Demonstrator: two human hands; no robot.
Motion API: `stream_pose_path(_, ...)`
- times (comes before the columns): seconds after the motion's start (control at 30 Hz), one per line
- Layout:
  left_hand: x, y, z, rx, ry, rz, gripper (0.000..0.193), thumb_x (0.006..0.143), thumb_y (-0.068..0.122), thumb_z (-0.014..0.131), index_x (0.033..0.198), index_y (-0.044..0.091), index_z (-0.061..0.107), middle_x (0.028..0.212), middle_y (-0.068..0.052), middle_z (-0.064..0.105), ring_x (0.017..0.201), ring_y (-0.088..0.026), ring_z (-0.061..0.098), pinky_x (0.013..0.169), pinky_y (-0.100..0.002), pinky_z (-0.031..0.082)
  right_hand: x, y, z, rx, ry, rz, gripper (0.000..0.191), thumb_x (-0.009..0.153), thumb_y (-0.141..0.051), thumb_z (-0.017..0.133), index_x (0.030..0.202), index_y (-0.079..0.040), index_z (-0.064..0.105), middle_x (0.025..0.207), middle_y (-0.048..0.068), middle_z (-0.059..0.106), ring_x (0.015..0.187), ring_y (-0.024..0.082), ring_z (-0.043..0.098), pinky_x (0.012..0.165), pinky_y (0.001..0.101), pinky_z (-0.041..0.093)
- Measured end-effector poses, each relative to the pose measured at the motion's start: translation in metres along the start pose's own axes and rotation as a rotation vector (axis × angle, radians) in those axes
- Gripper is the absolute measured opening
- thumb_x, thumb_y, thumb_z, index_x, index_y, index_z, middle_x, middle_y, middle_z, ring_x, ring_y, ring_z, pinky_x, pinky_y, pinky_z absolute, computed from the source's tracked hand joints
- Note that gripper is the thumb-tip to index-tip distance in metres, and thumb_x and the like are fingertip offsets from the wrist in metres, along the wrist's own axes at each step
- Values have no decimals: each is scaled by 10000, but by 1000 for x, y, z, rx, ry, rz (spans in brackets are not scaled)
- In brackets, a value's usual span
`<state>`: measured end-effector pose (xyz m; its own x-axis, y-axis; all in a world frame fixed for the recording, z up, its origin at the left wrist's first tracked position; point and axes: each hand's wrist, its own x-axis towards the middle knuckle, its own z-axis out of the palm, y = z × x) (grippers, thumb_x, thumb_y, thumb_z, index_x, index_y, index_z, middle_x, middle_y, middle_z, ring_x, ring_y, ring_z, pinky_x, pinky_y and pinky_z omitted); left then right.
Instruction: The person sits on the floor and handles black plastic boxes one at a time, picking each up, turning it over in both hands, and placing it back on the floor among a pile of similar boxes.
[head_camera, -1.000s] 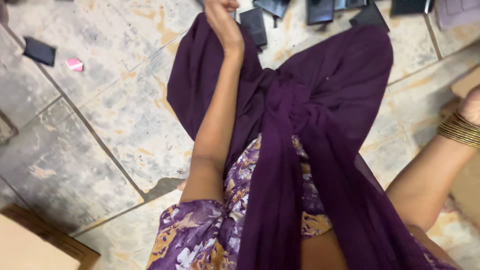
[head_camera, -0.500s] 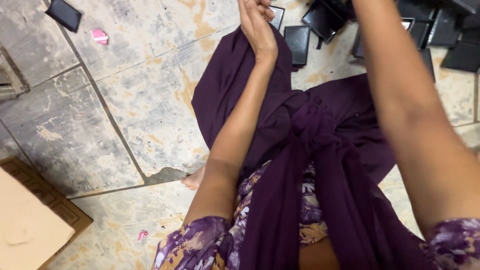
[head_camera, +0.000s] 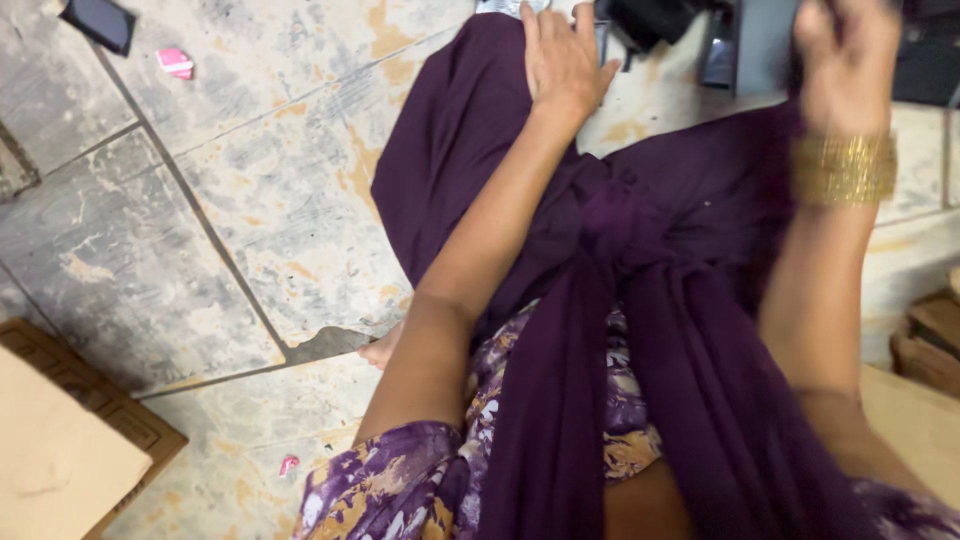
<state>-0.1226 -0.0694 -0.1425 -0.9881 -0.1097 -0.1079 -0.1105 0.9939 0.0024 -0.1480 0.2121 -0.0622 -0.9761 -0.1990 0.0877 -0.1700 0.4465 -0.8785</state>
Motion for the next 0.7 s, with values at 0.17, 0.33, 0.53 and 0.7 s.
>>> stream_pose_path(0.17, -22, 30, -17, 55, -126, 7, 707, 841, 339, 679, 1442, 119, 379, 1112, -209, 621, 1121, -387, 545, 1139, -599, 179, -132, -15, -51, -455, -76, 84, 616, 1026, -216, 719, 1519, 104, 535, 1240, 252, 521, 1153, 359, 539, 1074, 414, 468)
stream_pose_path(0.33, -43, 52, -31, -32, 300, 34, 674, 660, 216, 731, 1291, 140, 504, 1268, -181, 577, 1142, -354, 526, 1006, -537, 355, -194, -33, -60, -769, -4, -15, 1085, 789, -360, 953, 1486, 262, 401, 1322, 309, 464, 1158, 448, 488, 1030, 478, 457)
stream_pose_path(0.53, -36, 72, -57, -147, 442, 456, 346, 845, 77, 688, 1174, 156, 615, 1189, -108, 579, 1157, -304, 536, 900, -456, 442, -217, -47, -66, -830, -11, 96, 1044, 715, -390, 959, 1422, 207, 477, 1255, 271, 517, 1137, 424, 539, 971, 467, 495)
stream_pose_path(0.7, -42, 76, -74, -601, 356, 527, 168, 859, 143, 684, 1015, 113, 627, 1120, -95, 633, 1062, -285, 600, 890, -399, 481, -220, -43, -77, -719, 65, 50, 914, 781, -312, 946, 1445, 119, 489, 1211, 251, 567, 1072, 410, 606, 931, 456, 541)
